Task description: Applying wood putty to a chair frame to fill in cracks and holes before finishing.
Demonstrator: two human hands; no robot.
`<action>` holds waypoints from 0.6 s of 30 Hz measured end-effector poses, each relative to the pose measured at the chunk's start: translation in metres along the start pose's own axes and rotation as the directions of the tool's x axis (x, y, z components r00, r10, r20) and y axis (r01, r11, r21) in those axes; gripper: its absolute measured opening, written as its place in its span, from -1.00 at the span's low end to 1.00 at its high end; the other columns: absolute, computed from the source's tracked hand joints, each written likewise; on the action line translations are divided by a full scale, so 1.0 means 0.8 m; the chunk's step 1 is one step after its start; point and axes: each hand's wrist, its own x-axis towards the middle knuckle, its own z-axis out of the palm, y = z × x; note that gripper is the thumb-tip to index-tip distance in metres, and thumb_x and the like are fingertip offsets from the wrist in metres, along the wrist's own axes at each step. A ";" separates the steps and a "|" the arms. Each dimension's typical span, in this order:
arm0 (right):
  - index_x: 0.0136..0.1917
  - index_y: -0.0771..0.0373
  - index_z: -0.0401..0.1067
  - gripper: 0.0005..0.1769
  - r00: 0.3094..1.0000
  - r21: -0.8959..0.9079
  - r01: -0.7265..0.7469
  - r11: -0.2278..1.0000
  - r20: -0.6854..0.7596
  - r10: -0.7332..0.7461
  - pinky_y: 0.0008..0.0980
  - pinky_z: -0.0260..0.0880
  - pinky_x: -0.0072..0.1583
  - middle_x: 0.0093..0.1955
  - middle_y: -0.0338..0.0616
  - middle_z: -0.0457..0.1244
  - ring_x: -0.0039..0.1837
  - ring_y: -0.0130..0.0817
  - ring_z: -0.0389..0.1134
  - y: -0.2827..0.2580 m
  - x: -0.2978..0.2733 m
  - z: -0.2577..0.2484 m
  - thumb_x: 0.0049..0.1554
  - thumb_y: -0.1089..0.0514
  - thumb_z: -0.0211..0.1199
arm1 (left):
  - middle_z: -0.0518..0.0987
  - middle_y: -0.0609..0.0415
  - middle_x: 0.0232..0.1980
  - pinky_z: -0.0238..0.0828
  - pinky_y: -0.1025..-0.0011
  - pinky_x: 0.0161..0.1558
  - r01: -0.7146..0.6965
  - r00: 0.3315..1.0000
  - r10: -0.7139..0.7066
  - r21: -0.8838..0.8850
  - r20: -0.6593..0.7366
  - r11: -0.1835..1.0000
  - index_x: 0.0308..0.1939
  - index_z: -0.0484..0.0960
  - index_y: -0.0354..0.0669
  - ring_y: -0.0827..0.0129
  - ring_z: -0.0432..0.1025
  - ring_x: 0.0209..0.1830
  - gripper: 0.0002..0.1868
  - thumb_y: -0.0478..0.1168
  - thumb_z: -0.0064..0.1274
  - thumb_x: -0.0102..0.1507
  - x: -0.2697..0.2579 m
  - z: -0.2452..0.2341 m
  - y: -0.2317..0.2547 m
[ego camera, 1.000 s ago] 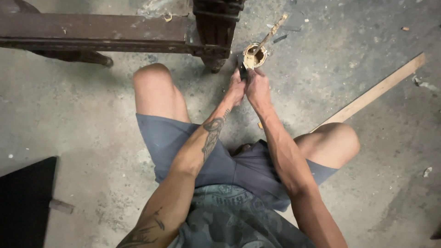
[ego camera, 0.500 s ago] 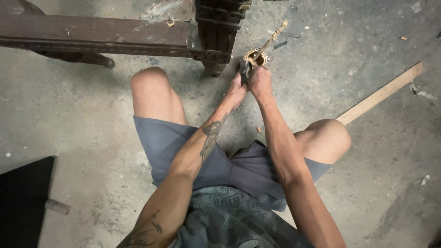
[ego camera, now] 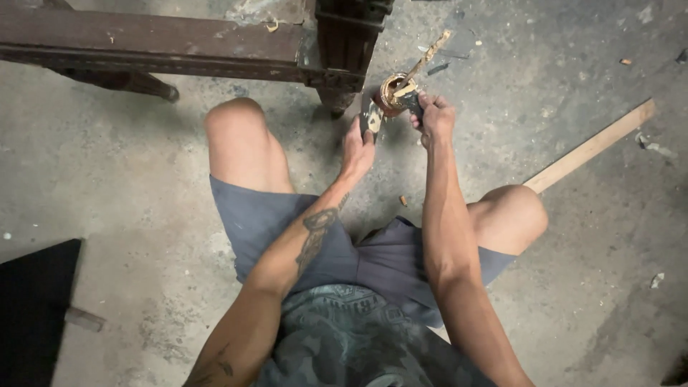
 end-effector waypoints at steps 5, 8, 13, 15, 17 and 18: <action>-0.07 0.41 0.37 -0.74 0.990 -0.029 -0.136 0.990 0.025 0.136 -0.67 0.34 -0.53 -0.37 -0.07 0.23 -0.49 -0.50 0.32 0.014 -0.019 0.001 0.27 0.11 0.15 | 0.46 -0.41 0.34 0.21 0.01 0.44 0.024 1.000 -0.025 0.069 0.019 0.997 0.39 0.40 -0.42 -0.14 0.32 0.42 -0.47 -0.20 -0.08 0.37 -0.007 0.005 -0.028; -0.07 0.46 0.36 -0.71 0.984 0.003 -0.171 0.985 0.047 0.171 -0.72 0.28 -0.54 -0.40 -0.05 0.21 -0.51 -0.52 0.29 0.025 -0.012 -0.006 0.27 0.12 0.15 | 0.50 -0.30 0.35 0.23 0.05 0.43 0.046 0.998 -0.051 0.150 0.025 0.988 0.39 0.44 -0.33 -0.04 0.35 0.42 -0.46 -0.12 -0.06 0.37 -0.008 -0.003 -0.028; -0.18 0.35 0.34 -0.67 0.966 0.162 -0.250 0.955 0.110 0.235 -0.73 0.20 -0.56 -0.40 -0.07 0.21 -0.50 -0.49 0.32 0.041 0.020 -0.025 0.27 0.05 0.20 | 0.49 -0.31 0.36 0.25 0.12 0.43 0.024 0.998 -0.029 0.099 0.046 0.995 0.39 0.44 -0.37 -0.01 0.35 0.43 -0.45 -0.11 -0.06 0.39 -0.014 0.003 -0.001; -0.24 0.34 0.28 -0.60 0.914 0.291 -0.381 0.877 0.262 0.310 -0.84 0.12 -0.55 -0.45 -0.24 0.12 -0.49 -0.61 0.25 0.035 0.007 -0.027 0.30 0.00 0.15 | 0.47 -0.36 0.36 0.23 0.03 0.45 -0.052 0.995 0.048 0.056 0.084 0.997 0.38 0.42 -0.40 -0.11 0.33 0.43 -0.47 -0.11 -0.13 0.43 -0.032 -0.002 0.050; -0.29 0.35 0.27 -0.59 0.882 0.363 -0.444 0.819 0.336 0.330 -0.84 0.08 -0.56 -0.48 -0.24 0.12 -0.51 -0.61 0.22 0.045 -0.006 -0.029 0.30 0.05 0.17 | 0.47 -0.41 0.35 0.21 -0.01 0.45 -0.088 0.991 0.085 0.023 0.099 0.996 0.37 0.43 -0.43 -0.16 0.32 0.43 -0.47 -0.12 -0.13 0.42 -0.009 0.023 0.032; -0.35 0.37 0.27 -0.57 0.848 0.429 -0.505 0.749 0.410 0.337 -0.83 0.05 -0.56 -0.52 -0.24 0.12 -0.53 -0.61 0.20 0.049 -0.012 -0.029 0.30 0.10 0.19 | 0.46 -0.45 0.33 0.19 -0.05 0.45 -0.127 0.985 0.127 -0.008 0.114 0.992 0.35 0.43 -0.46 -0.21 0.31 0.42 -0.48 -0.13 -0.13 0.41 0.004 0.036 0.025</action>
